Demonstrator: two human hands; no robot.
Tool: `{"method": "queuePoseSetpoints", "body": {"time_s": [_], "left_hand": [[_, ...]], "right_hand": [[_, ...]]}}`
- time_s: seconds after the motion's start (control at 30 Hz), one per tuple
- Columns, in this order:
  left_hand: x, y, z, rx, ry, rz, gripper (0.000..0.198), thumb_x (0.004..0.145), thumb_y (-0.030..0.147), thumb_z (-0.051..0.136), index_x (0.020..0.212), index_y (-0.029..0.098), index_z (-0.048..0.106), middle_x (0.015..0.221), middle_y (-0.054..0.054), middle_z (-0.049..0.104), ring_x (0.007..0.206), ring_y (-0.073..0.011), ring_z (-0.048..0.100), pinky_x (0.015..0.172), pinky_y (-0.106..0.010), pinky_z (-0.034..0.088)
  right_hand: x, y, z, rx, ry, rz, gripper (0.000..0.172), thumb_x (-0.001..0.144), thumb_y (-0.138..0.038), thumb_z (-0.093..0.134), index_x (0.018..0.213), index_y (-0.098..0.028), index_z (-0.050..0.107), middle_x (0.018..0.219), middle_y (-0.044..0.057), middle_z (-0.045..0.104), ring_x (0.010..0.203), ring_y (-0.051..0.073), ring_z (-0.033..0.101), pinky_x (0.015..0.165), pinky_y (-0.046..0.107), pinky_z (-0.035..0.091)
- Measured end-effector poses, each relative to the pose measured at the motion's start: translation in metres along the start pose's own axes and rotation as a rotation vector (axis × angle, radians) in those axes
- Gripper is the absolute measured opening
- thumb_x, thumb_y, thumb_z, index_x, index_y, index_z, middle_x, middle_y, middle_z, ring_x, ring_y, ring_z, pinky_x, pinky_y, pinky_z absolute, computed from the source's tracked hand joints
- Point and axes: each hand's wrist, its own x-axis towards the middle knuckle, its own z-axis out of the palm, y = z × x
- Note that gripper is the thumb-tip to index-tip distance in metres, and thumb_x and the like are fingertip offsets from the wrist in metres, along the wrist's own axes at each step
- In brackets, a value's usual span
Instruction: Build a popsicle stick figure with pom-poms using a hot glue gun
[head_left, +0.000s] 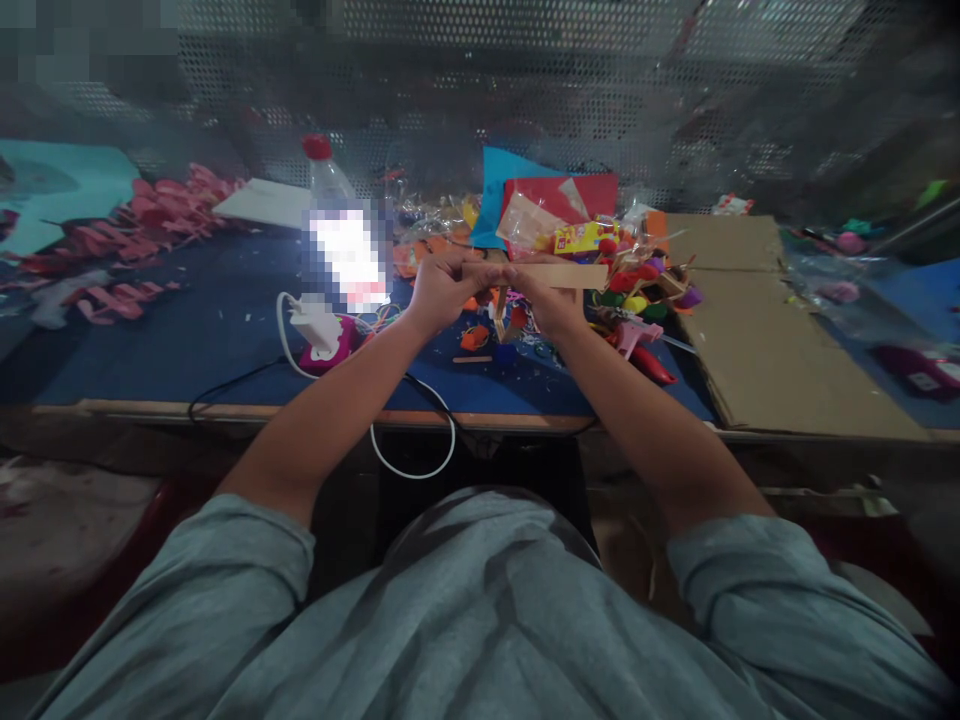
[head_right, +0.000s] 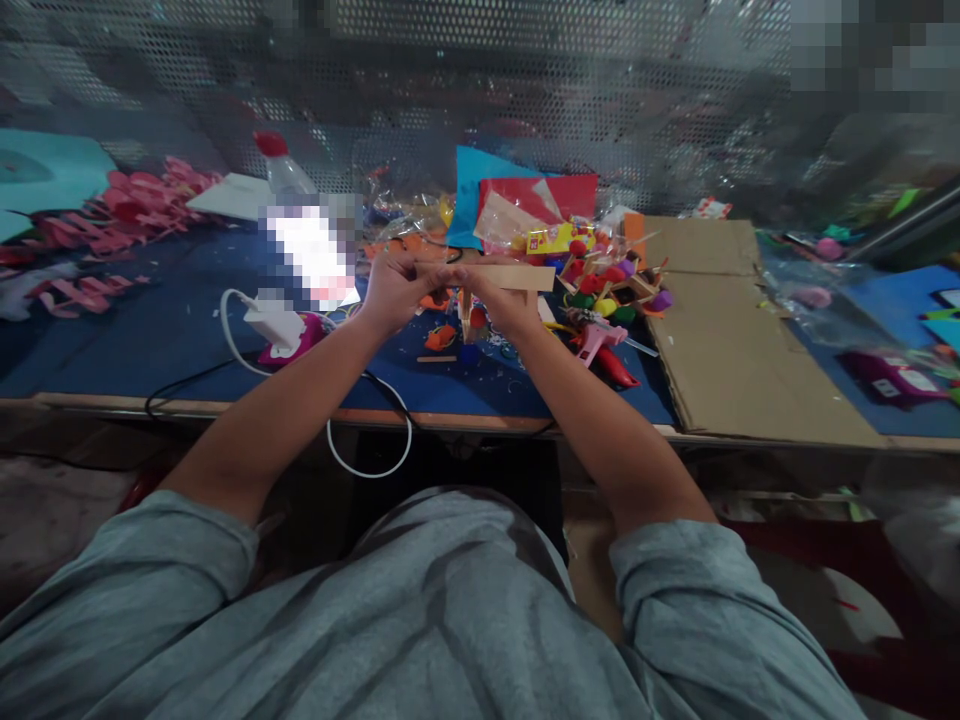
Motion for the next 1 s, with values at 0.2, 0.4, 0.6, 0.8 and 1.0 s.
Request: {"method": "queuePoseSetpoints", "body": {"time_s": [0.2,0.4,0.6,0.8,1.0], "left_hand": [[0.0,-0.004,-0.001,-0.017,-0.016,0.014,0.055,0.073,0.068,0.096,0.081,0.015,0.083,0.061,-0.003,0.071,0.052,-0.0082,0.064,0.05,-0.021,0.049],[0.0,-0.006,-0.001,-0.024,-0.006,0.024,0.056,0.073,0.071,0.094,0.081,0.016,0.083,0.06,-0.002,0.071,0.052,-0.0083,0.063,0.05,-0.022,0.048],[0.001,-0.007,0.0,-0.03,0.002,0.024,0.056,0.075,0.07,0.093,0.083,0.015,0.083,0.06,-0.002,0.069,0.051,-0.0079,0.062,0.049,-0.022,0.048],[0.0,-0.006,0.001,-0.018,0.018,-0.011,0.048,0.081,0.061,0.094,0.081,0.015,0.082,0.06,-0.003,0.069,0.051,-0.0094,0.063,0.049,-0.022,0.049],[-0.001,-0.005,0.001,-0.021,0.009,0.013,0.055,0.077,0.07,0.093,0.08,0.016,0.081,0.062,-0.002,0.07,0.052,-0.0085,0.062,0.049,-0.022,0.048]], "right_hand": [[-0.005,-0.015,0.006,0.074,0.058,0.041,0.049,0.077,-0.072,0.09,0.093,-0.027,0.084,0.09,0.0,0.085,0.091,0.024,0.084,0.089,0.043,0.071],[-0.006,-0.023,0.006,0.034,0.067,0.045,0.047,0.078,-0.073,0.089,0.092,-0.029,0.082,0.092,-0.001,0.086,0.094,0.026,0.085,0.096,0.048,0.071],[-0.009,-0.032,0.006,0.007,0.098,0.025,0.045,0.08,-0.069,0.089,0.092,-0.026,0.082,0.09,0.002,0.085,0.092,0.027,0.084,0.091,0.046,0.071],[-0.009,-0.027,0.005,-0.032,0.091,0.045,0.044,0.083,-0.069,0.086,0.092,-0.027,0.081,0.091,0.002,0.084,0.095,0.027,0.084,0.094,0.047,0.071],[-0.008,-0.025,0.002,-0.04,0.07,0.028,0.04,0.079,-0.065,0.091,0.093,-0.028,0.082,0.091,0.002,0.086,0.092,0.026,0.084,0.091,0.045,0.071]]}}
